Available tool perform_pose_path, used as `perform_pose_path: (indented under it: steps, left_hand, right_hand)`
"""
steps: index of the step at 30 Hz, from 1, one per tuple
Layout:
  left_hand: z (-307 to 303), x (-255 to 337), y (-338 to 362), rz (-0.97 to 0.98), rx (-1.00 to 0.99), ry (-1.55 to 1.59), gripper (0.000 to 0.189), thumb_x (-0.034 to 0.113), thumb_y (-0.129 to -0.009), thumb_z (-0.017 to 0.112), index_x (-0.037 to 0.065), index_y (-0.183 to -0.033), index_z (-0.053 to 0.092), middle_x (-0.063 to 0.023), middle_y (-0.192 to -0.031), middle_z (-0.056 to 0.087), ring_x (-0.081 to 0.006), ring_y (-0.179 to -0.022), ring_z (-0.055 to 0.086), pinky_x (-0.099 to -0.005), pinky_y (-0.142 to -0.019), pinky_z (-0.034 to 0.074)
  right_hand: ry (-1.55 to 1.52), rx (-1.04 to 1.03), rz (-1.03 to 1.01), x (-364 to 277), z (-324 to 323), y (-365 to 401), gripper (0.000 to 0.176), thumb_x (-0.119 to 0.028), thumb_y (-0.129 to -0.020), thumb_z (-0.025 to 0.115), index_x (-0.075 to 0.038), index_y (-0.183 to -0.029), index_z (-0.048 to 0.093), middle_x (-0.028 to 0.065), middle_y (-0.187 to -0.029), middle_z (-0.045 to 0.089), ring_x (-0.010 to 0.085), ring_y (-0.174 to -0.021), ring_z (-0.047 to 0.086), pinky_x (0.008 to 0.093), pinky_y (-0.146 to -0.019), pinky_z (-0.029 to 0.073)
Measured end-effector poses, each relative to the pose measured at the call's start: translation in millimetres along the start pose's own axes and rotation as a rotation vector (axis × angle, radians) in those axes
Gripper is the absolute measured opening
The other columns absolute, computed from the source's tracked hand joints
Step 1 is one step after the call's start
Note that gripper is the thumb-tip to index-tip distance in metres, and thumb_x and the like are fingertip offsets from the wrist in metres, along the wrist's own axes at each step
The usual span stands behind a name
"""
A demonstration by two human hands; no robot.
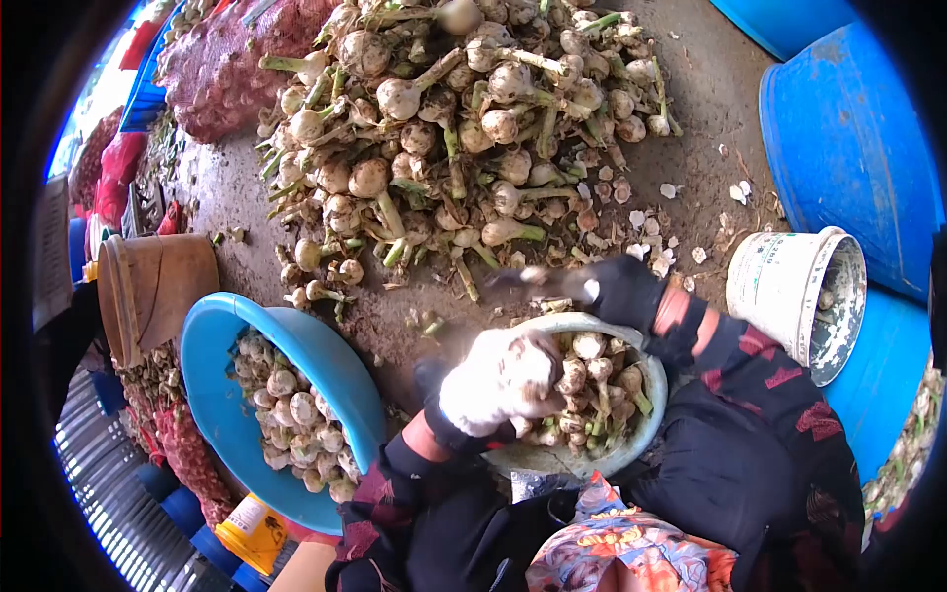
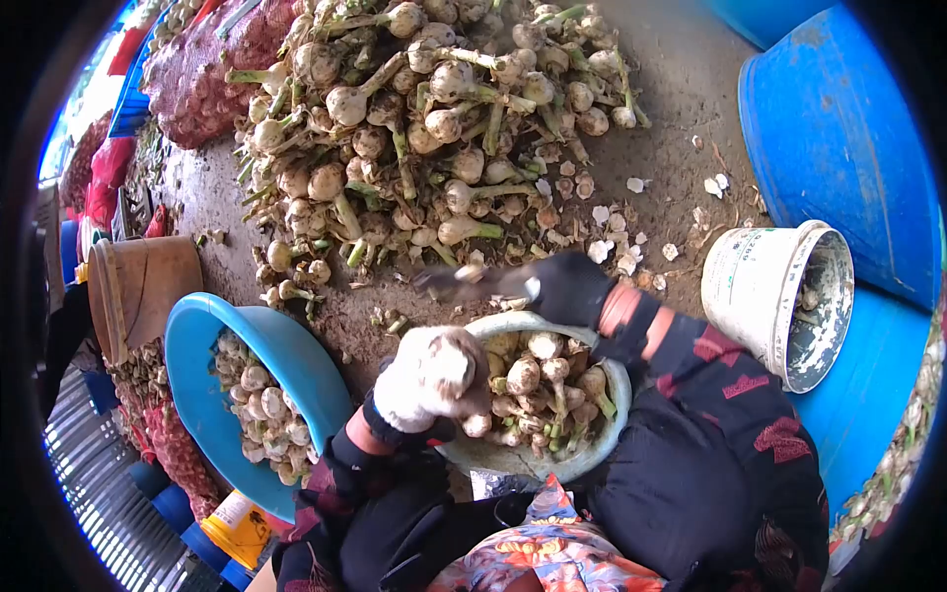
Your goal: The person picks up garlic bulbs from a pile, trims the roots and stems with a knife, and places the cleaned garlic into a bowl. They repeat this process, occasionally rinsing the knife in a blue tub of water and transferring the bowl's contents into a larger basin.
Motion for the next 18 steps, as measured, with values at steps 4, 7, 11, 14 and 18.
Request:
perform_pose_path:
  steps: [4, 7, 11, 14, 18]
  left_hand:
    - [-7, -1, -6, -0.223, 0.291, 0.663, 0.026, 0.028, -0.073, 0.067, 0.005, -0.080, 0.056, -0.0035, -0.060, 0.051, -0.0145, -0.055, 0.050, -0.0275, -0.052, 0.046]
    - [-7, -8, -14, -0.292, 0.359, 0.957, 0.048, 0.049, -0.083, 0.051, 0.004, -0.101, 0.053, -0.0028, -0.062, 0.046, -0.0166, -0.052, 0.048, -0.0307, -0.044, 0.045]
    - [-11, -3, -22, -0.071, 0.721, 1.324, 0.046, 0.038, -0.085, 0.058, 0.005, -0.116, 0.050, -0.0094, -0.084, 0.054, -0.0286, -0.082, 0.054, -0.0514, -0.084, 0.043]
    - [-18, -4, -16, -0.140, 0.605, 1.369, 0.030, 0.009, -0.078, 0.059, 0.000, -0.106, 0.053, -0.0101, -0.089, 0.057, -0.0232, -0.088, 0.057, -0.0425, -0.084, 0.046]
    - [-21, -19, -4, -0.458, 0.498, 0.783, 0.016, 0.001, -0.073, 0.062, -0.001, -0.088, 0.057, -0.0058, -0.076, 0.058, -0.0138, -0.070, 0.058, -0.0269, -0.063, 0.049]
  right_hand:
    - [-0.232, 0.002, 0.370, 28, 4, 19, 0.016, -0.011, -0.068, 0.072, -0.004, -0.075, 0.060, 0.0040, -0.069, 0.062, 0.0103, -0.067, 0.059, 0.0263, -0.062, 0.048]
    - [-0.807, 0.042, 0.434, -2, 17, 11, 0.021, -0.017, -0.067, 0.078, -0.005, -0.078, 0.064, 0.0015, -0.067, 0.062, 0.0105, -0.065, 0.058, 0.0280, -0.064, 0.048]
    - [-0.860, -0.034, 0.448, -29, 26, 3, 0.019, -0.011, -0.069, 0.077, -0.003, -0.078, 0.061, -0.0015, -0.067, 0.059, 0.0075, -0.064, 0.055, 0.0263, -0.060, 0.046]
    - [-0.889, -0.006, 0.634, -23, 15, 8, 0.018, -0.007, -0.068, 0.076, -0.004, -0.076, 0.060, -0.0017, -0.065, 0.057, 0.0070, -0.061, 0.053, 0.0265, -0.057, 0.044]
    - [-0.739, 0.023, 0.464, -21, -7, 2, 0.017, -0.008, -0.066, 0.074, -0.004, -0.074, 0.059, -0.0002, -0.066, 0.057, 0.0073, -0.062, 0.052, 0.0265, -0.057, 0.044]
Point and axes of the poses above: each hand's wrist, its own y-axis away from the middle knuckle, its own z-axis out of the palm, x = y × z, the point moved 5 cm from there along -y, towards the middle knuckle
